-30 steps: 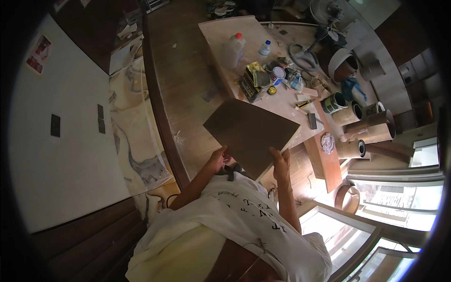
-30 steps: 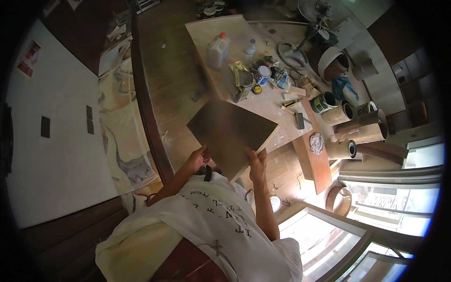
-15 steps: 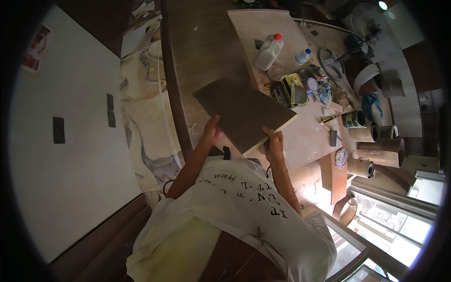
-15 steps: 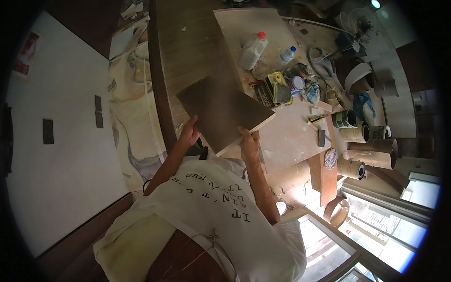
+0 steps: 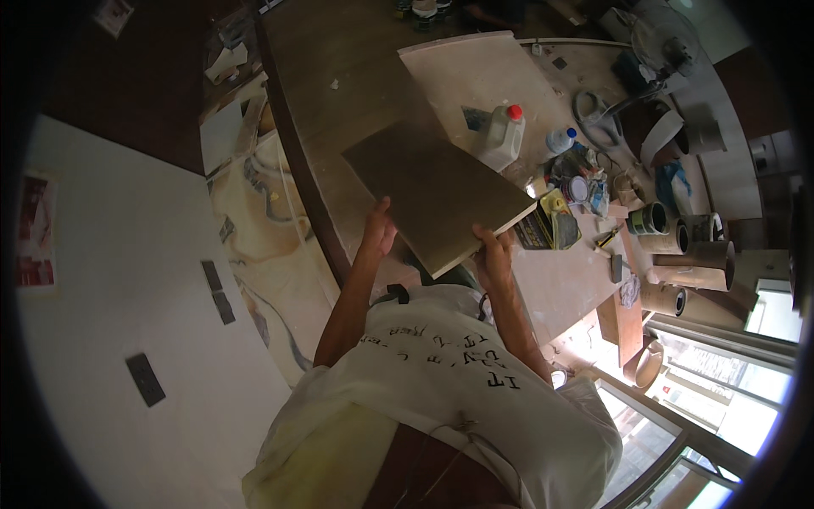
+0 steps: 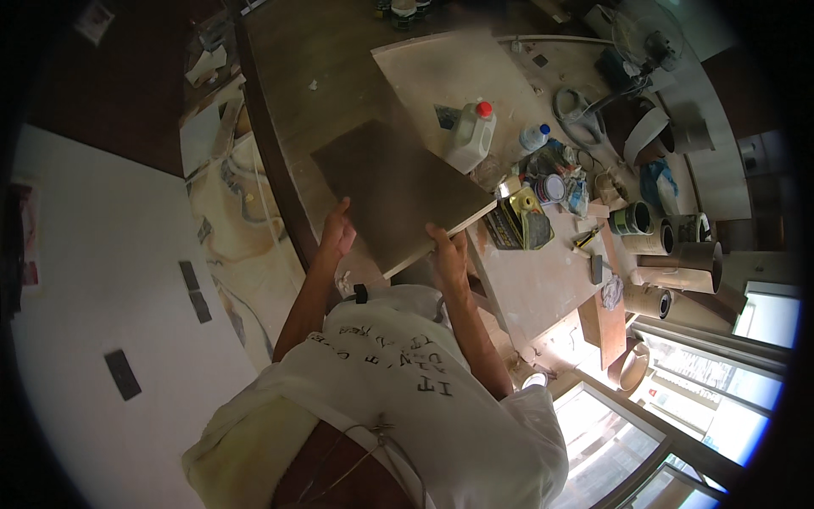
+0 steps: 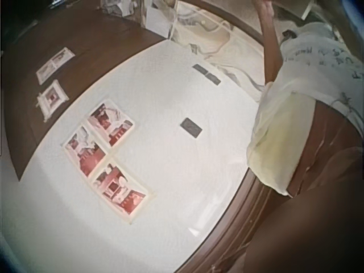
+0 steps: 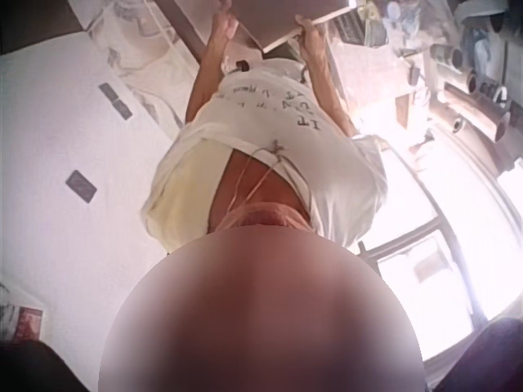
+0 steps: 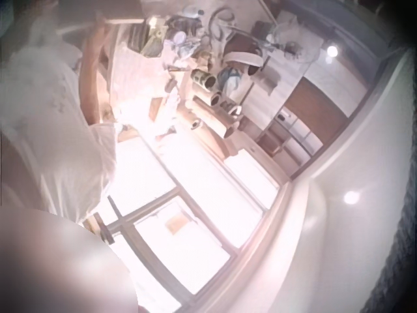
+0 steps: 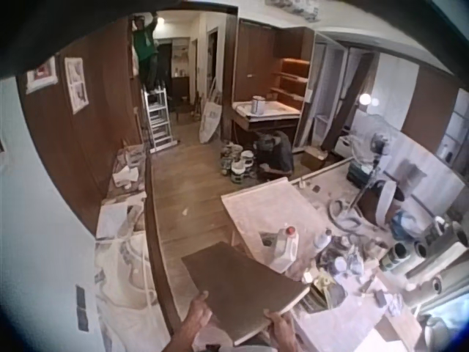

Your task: The person uses a utility knife and a straightedge to score and cut a rectangular sheet of metal on a workbench. They repeatedly score the sheet along the straightedge, flip it, and snap the cut section off. The person then places the cut piece aside.

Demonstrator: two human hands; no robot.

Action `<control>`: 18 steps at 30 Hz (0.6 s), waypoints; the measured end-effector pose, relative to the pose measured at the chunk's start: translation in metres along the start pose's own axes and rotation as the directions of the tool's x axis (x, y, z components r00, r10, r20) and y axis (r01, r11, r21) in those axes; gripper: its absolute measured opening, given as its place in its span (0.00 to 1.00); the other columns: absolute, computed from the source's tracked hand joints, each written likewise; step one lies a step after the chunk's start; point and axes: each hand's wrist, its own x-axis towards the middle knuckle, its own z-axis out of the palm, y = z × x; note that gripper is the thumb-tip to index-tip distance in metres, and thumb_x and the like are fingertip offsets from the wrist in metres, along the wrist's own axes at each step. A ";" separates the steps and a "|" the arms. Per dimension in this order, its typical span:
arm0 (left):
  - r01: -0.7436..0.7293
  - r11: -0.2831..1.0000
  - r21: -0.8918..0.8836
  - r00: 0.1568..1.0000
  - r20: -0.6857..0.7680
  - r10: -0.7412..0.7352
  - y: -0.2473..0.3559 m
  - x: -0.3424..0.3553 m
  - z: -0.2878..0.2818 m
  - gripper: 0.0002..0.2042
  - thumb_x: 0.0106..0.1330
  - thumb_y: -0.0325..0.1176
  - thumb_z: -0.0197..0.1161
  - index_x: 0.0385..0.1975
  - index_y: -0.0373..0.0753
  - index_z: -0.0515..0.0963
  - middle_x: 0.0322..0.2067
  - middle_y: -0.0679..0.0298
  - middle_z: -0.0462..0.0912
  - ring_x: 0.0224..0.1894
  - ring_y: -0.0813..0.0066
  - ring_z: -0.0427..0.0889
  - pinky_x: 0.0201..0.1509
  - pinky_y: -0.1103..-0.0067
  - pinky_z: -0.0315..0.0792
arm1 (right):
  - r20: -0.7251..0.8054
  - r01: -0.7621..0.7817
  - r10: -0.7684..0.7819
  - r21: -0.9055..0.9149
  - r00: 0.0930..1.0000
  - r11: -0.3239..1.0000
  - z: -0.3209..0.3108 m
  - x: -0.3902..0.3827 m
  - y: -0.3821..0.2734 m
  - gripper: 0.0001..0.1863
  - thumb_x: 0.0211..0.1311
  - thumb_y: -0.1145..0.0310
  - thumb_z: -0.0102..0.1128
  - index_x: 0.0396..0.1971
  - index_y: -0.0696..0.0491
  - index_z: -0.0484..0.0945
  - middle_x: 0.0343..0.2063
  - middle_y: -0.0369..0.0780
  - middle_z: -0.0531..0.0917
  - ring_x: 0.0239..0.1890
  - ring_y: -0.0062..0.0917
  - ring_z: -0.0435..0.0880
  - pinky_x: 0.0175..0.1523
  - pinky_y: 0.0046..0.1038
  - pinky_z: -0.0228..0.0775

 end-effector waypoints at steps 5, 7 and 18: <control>-0.026 0.976 0.216 0.997 -0.065 0.041 0.058 0.113 0.003 0.18 0.72 0.43 0.63 0.54 0.38 0.75 0.50 0.64 0.81 0.53 0.70 0.80 0.60 0.69 0.72 | 0.227 -0.297 0.264 0.123 0.937 0.947 0.019 0.098 -0.016 0.25 0.64 0.64 0.61 0.60 0.56 0.71 0.53 0.40 0.79 0.59 0.29 0.75 0.61 0.36 0.68; -0.031 0.960 0.279 0.997 -0.060 0.050 0.080 0.140 0.014 0.17 0.72 0.40 0.63 0.53 0.36 0.75 0.49 0.62 0.81 0.52 0.71 0.80 0.60 0.74 0.73 | 0.322 -0.399 0.344 0.121 0.882 0.909 0.035 0.128 -0.038 0.28 0.65 0.60 0.59 0.63 0.55 0.69 0.57 0.42 0.78 0.63 0.31 0.74 0.63 0.42 0.69; -0.021 0.856 0.516 0.988 0.141 -0.061 0.195 0.375 0.059 0.22 0.72 0.46 0.62 0.58 0.39 0.69 0.52 0.66 0.76 0.58 0.73 0.74 0.60 0.72 0.70 | 0.209 -0.271 0.208 0.345 0.955 0.898 0.136 0.264 -0.013 0.25 0.70 0.61 0.59 0.61 0.57 0.69 0.54 0.43 0.81 0.55 0.31 0.84 0.56 0.39 0.81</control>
